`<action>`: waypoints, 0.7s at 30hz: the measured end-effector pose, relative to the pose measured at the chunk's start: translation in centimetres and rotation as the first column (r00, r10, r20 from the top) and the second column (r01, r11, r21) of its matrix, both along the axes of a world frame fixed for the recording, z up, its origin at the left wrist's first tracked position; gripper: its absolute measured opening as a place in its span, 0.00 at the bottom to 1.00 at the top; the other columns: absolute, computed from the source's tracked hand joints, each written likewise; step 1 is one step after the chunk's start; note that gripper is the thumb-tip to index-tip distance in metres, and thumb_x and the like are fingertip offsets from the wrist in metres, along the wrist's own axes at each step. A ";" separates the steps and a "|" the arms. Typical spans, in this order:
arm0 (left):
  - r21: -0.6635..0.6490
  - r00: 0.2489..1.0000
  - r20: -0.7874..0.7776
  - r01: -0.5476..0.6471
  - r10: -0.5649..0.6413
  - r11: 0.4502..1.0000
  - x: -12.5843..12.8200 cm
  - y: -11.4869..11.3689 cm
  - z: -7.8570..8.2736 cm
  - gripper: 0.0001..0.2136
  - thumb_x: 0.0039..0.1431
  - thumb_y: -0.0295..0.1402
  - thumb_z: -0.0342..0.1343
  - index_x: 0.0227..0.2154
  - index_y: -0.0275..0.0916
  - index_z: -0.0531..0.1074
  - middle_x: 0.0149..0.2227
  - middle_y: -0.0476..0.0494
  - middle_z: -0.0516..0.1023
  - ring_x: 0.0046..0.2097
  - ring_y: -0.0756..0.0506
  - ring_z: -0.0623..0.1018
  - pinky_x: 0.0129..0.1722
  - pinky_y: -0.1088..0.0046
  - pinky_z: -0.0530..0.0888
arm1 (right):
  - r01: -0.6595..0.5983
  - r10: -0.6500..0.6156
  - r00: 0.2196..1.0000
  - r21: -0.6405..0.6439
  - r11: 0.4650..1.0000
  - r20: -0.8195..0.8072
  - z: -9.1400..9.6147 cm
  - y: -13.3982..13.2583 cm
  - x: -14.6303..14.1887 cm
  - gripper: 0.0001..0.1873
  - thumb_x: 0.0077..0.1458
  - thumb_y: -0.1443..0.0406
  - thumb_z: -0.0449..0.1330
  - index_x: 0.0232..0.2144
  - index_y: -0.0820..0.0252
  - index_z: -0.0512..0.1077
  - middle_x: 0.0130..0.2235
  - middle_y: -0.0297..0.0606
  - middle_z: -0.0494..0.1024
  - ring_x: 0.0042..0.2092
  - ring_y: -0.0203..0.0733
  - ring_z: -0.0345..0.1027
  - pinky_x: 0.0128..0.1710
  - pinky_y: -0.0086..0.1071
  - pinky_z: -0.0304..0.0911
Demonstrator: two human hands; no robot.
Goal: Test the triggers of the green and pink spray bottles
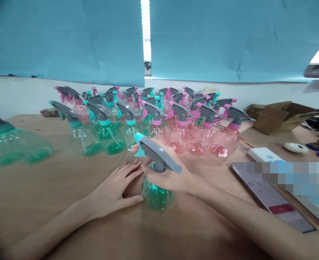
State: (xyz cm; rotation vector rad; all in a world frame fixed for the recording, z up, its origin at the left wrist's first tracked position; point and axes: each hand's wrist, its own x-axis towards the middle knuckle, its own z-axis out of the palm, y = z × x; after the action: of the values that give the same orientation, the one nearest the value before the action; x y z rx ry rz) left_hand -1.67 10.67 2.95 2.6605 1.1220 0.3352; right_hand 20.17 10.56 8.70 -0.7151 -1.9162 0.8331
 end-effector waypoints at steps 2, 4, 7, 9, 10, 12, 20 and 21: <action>0.001 1.000 -0.014 -0.001 0.001 1.000 0.0 0.0 0.0 0.34 0.58 0.56 0.52 0.61 0.39 0.61 0.64 0.34 0.60 0.64 0.31 0.59 0.61 0.46 0.54 | -0.003 0.003 1.000 -0.002 1.000 -0.013 0.0 0.0 0.0 0.07 0.49 0.70 0.54 0.25 0.53 0.68 0.33 0.32 0.76 0.35 0.35 0.74 0.37 0.31 0.73; 0.004 1.000 -0.030 -0.001 0.001 1.000 0.0 -0.1 0.1 0.34 0.59 0.56 0.51 0.61 0.38 0.61 0.64 0.33 0.60 0.64 0.32 0.59 0.61 0.46 0.54 | 0.002 -0.002 1.000 -0.018 1.000 -0.013 0.1 0.0 0.0 0.07 0.49 0.70 0.54 0.25 0.53 0.68 0.33 0.32 0.75 0.34 0.36 0.74 0.37 0.32 0.73; 0.009 1.000 -0.018 0.000 0.000 1.000 0.1 0.0 0.2 0.34 0.59 0.56 0.51 0.61 0.38 0.62 0.64 0.32 0.60 0.64 0.31 0.59 0.61 0.45 0.54 | 0.011 -0.011 1.000 -0.039 0.999 0.006 0.1 -0.1 0.0 0.07 0.48 0.70 0.54 0.25 0.53 0.68 0.34 0.32 0.75 0.36 0.37 0.73 0.37 0.33 0.73; 0.006 1.000 -0.002 0.000 0.000 1.000 0.1 0.0 0.2 0.33 0.59 0.56 0.52 0.60 0.39 0.62 0.64 0.33 0.61 0.64 0.31 0.59 0.61 0.45 0.54 | 0.023 -0.022 1.000 -0.041 0.999 0.019 0.1 -0.1 0.1 0.06 0.48 0.69 0.54 0.24 0.53 0.67 0.34 0.33 0.75 0.36 0.37 0.73 0.37 0.33 0.73; 0.004 1.000 0.003 0.000 0.000 1.000 0.1 0.0 0.2 0.33 0.59 0.56 0.52 0.60 0.39 0.62 0.63 0.33 0.61 0.64 0.31 0.60 0.61 0.45 0.55 | 0.027 -0.026 0.999 -0.037 0.999 0.021 0.1 -0.1 0.1 0.06 0.48 0.69 0.54 0.24 0.53 0.68 0.34 0.33 0.75 0.36 0.37 0.73 0.37 0.33 0.73; 0.001 1.000 0.002 0.002 -0.002 1.000 0.1 -0.1 0.3 0.33 0.59 0.56 0.51 0.60 0.39 0.62 0.63 0.33 0.61 0.64 0.31 0.60 0.61 0.45 0.55 | 0.024 -0.023 1.000 -0.030 0.999 0.021 0.0 -0.1 0.0 0.07 0.48 0.70 0.53 0.25 0.53 0.68 0.33 0.32 0.75 0.35 0.37 0.73 0.37 0.33 0.73; 0.023 0.997 -0.082 0.002 0.000 1.000 0.1 -0.1 0.3 0.35 0.60 0.57 0.49 0.61 0.38 0.60 0.64 0.33 0.59 0.65 0.33 0.57 0.62 0.49 0.54 | 0.059 -0.059 0.997 -0.009 0.998 0.050 0.6 -0.3 0.0 0.06 0.46 0.70 0.53 0.24 0.54 0.68 0.30 0.32 0.75 0.32 0.36 0.72 0.33 0.30 0.72; 0.025 0.996 -0.087 0.002 0.001 1.000 0.1 -0.1 0.3 0.34 0.60 0.57 0.49 0.62 0.38 0.60 0.64 0.33 0.59 0.65 0.34 0.57 0.62 0.49 0.53 | 0.070 -0.070 0.996 0.006 0.998 0.048 0.8 -0.4 -0.1 0.06 0.46 0.70 0.53 0.24 0.54 0.68 0.29 0.32 0.74 0.31 0.36 0.72 0.32 0.30 0.73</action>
State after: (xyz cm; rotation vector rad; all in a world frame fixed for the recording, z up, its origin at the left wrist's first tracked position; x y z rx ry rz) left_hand -1.58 10.52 3.29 2.7208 1.1494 0.2369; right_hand 20.11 10.18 9.45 -0.8022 -1.9240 0.7740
